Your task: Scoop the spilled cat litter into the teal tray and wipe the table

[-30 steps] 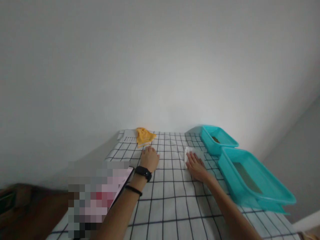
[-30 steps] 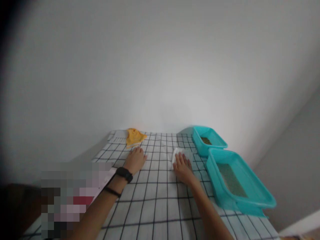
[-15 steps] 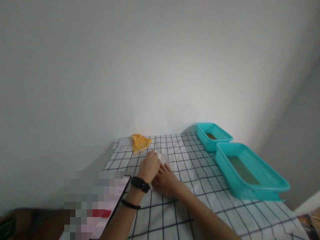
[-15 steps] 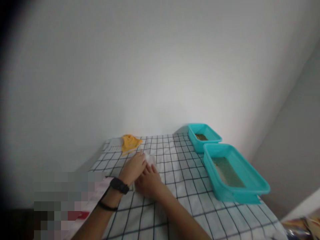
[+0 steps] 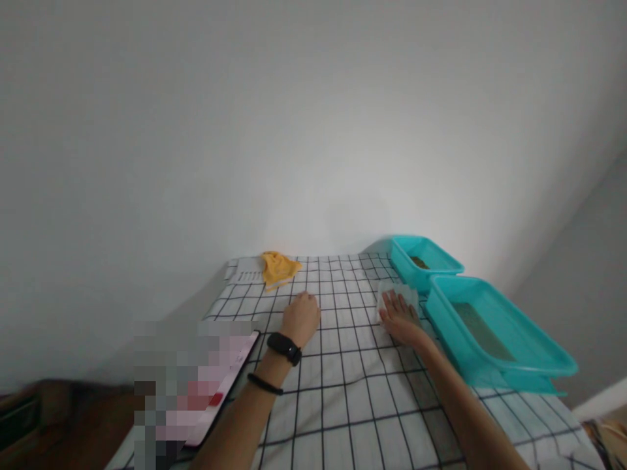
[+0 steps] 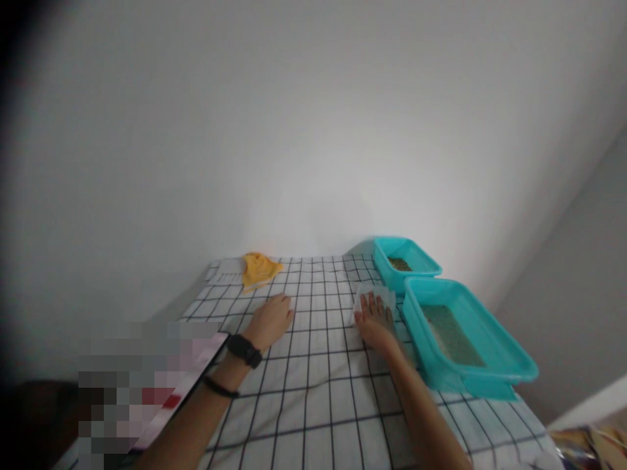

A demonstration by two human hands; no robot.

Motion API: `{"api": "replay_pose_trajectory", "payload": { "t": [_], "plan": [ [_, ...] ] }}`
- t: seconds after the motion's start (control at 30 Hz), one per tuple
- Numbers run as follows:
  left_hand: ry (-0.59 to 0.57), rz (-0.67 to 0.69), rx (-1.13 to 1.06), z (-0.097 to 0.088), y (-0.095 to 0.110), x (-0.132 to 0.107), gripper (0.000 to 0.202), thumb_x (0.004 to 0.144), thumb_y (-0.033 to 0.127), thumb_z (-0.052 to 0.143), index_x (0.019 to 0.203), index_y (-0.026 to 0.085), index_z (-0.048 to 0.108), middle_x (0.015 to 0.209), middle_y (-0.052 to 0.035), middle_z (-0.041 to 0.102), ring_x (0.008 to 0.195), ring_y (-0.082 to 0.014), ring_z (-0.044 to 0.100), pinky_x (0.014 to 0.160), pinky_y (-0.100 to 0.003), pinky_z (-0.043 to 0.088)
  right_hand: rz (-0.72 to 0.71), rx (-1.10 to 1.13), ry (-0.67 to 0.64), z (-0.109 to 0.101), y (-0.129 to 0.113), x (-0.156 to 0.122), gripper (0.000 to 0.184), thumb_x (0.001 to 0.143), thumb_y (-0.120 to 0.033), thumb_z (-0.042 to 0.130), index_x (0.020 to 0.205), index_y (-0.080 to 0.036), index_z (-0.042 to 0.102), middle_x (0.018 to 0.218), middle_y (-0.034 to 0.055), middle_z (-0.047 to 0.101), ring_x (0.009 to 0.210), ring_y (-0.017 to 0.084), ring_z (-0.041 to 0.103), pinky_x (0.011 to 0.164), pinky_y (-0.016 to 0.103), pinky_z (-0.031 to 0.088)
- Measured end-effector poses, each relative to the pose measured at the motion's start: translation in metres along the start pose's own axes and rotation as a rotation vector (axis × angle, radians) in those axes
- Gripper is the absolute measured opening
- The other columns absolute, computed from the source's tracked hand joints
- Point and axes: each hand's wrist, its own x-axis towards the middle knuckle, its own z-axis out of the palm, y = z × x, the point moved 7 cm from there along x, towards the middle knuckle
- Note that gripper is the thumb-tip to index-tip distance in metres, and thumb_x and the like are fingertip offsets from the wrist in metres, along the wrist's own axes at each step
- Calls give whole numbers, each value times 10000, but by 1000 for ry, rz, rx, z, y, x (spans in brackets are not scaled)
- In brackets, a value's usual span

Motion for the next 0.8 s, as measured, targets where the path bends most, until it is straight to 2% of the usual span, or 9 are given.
{"api": "replay_pose_trajectory", "payload": {
  "t": [0.07,0.1,0.13,0.23,0.33,0.43,0.6,0.7,0.8],
  "plan": [
    [1,-2,-5,0,0,0,283,947,156,452,1103,90,679,1204,-194,686,1150,-265,635,932,-362,538,47,-25,-18,8,7,-31,511,1030,-325,362,1501,-164,475,1572,186,414,1448,356,383,1115,585,377],
    [1,-1,-8,0,0,-1,285,946,152,447,1096,90,681,1197,-196,687,1144,-264,635,930,-362,537,45,-31,-21,14,8,-52,564,1028,-342,318,1552,-151,397,1616,170,342,1486,351,315,1132,583,358],
    [1,-1,-10,0,0,-1,288,946,147,440,1089,89,683,1192,-198,686,1137,-264,635,929,-362,535,12,-30,14,16,5,-75,598,1027,-371,274,1594,-184,306,1646,128,280,1513,325,256,1150,570,342],
    [5,5,-16,1,2,-1,290,941,140,440,1081,72,685,1193,-208,683,1128,-269,631,947,-360,522,-31,-28,127,20,2,-141,644,1013,-414,226,1615,-346,7,1660,15,220,1521,274,223,1133,579,372],
    [19,4,-23,1,3,-1,287,931,137,457,1092,71,685,1201,-216,680,1151,-282,618,970,-370,509,-69,-35,124,23,4,-171,671,1006,-431,242,1589,-386,-85,1648,-11,233,1509,266,247,1114,572,407],
    [37,1,-33,1,3,-1,279,924,139,471,1092,85,687,1204,-215,679,1165,-289,610,962,-373,511,-43,-67,80,22,15,-152,657,1016,-449,242,1610,-342,-17,1653,24,228,1508,280,253,1125,568,393],
    [56,-7,-29,0,0,-1,272,929,155,474,1085,97,690,1190,-192,683,1166,-266,620,924,-333,529,62,-113,-48,23,32,-64,605,1005,-365,271,1579,-193,351,1627,128,309,1495,314,303,1138,574,349],
    [53,-25,-12,-1,-4,-1,281,937,138,446,1046,99,702,1145,-184,701,1119,-267,650,884,-342,547,106,-107,-71,22,32,-17,592,997,-316,307,1547,-119,404,1612,182,328,1486,352,316,1137,593,327],
    [50,-56,-2,-4,-12,-1,316,952,136,402,1018,84,706,1080,-186,717,1060,-293,676,852,-386,559,98,-94,-69,24,21,8,593,1006,-307,305,1548,-80,390,1617,199,307,1487,360,309,1155,581,302]
  ]
}}
